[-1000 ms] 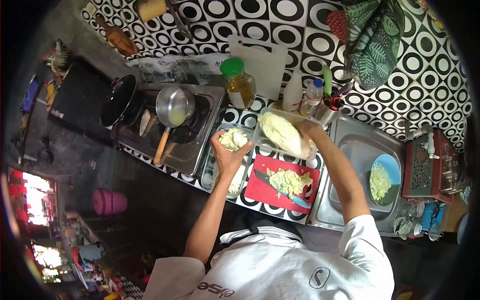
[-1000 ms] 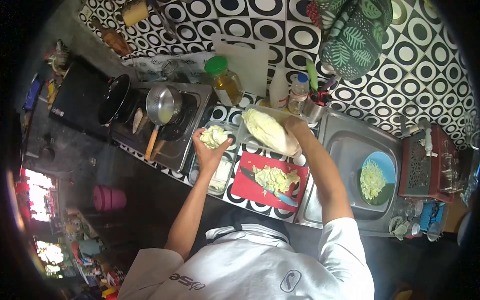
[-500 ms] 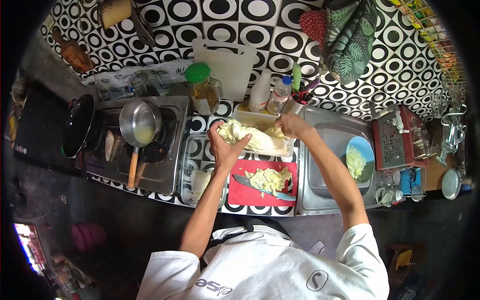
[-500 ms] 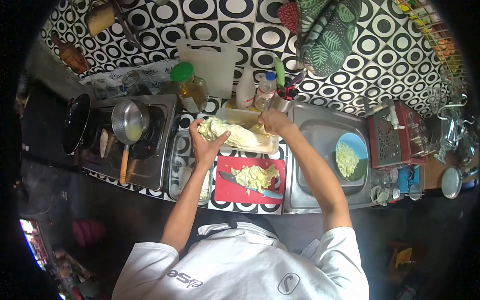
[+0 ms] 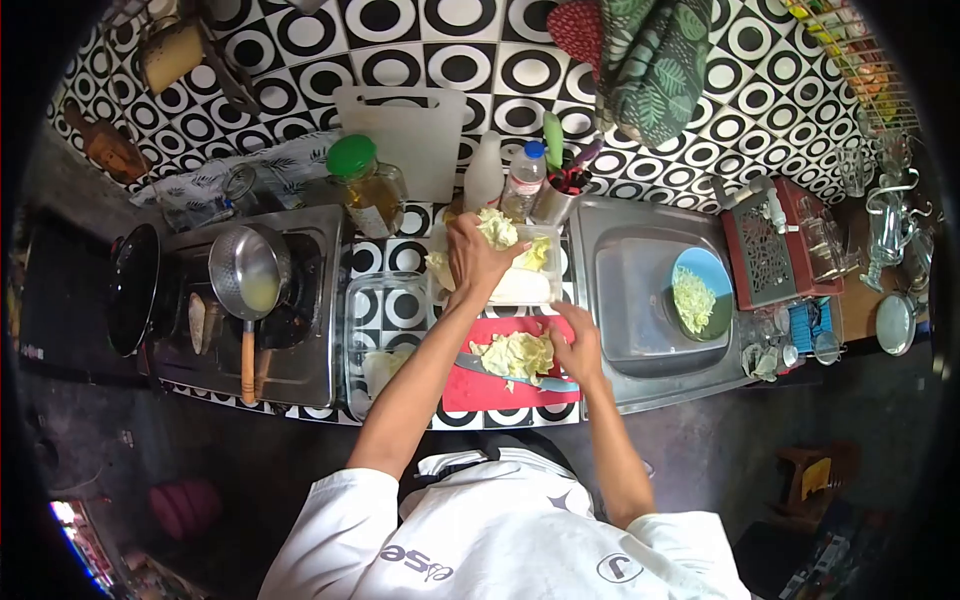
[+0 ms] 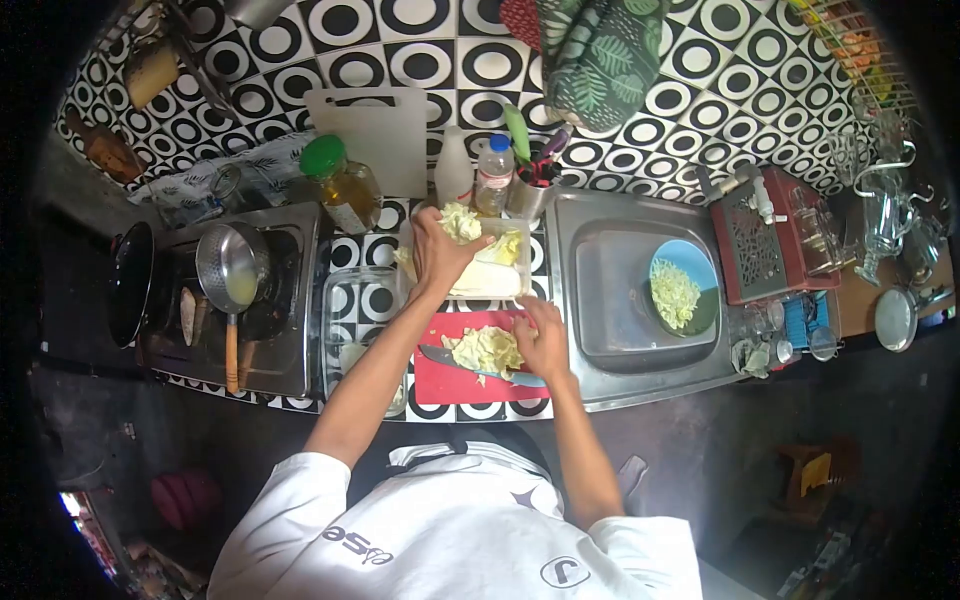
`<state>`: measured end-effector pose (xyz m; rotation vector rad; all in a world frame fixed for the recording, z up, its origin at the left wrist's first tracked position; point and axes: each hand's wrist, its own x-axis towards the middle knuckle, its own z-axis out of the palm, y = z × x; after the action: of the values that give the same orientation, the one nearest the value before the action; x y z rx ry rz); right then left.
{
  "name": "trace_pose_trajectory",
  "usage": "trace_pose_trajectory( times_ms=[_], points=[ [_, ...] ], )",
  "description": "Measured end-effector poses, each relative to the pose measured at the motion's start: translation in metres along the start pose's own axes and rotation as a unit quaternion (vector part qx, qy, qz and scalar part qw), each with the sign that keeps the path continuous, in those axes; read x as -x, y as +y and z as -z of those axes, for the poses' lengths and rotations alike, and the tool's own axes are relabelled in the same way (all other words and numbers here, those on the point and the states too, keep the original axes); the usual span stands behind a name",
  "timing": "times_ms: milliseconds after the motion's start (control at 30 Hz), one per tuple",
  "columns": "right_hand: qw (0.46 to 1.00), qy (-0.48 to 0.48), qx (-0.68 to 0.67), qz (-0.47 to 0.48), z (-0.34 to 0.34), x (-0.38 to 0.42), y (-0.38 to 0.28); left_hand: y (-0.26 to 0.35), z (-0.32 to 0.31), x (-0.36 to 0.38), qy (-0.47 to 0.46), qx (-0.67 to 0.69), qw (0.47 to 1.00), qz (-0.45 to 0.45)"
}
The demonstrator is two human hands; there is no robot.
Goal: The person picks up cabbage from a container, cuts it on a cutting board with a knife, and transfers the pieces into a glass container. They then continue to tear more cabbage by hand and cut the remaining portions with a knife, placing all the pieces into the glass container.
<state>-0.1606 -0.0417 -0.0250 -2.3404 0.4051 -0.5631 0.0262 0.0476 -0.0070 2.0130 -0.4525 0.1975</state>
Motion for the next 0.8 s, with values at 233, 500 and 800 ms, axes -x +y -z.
trace_pose_trajectory(
  times_ms=[233, 500, 800],
  points=[
    [0.990, -0.006, -0.035, -0.135, 0.002, 0.107, 0.020, 0.001, -0.001, 0.006, -0.274, -0.322, 0.906, -0.022],
    [0.978, -0.126, 0.149, -0.070, -0.012, 0.116, 0.023, -0.001, 0.035, 0.138, -0.202, -0.060, 0.974, -0.088],
    [0.972, -0.218, -0.072, -0.052, 0.003, 0.080, 0.042, -0.045, 0.043, 0.244, -0.175, -0.095, 0.973, 0.113]
  ],
)
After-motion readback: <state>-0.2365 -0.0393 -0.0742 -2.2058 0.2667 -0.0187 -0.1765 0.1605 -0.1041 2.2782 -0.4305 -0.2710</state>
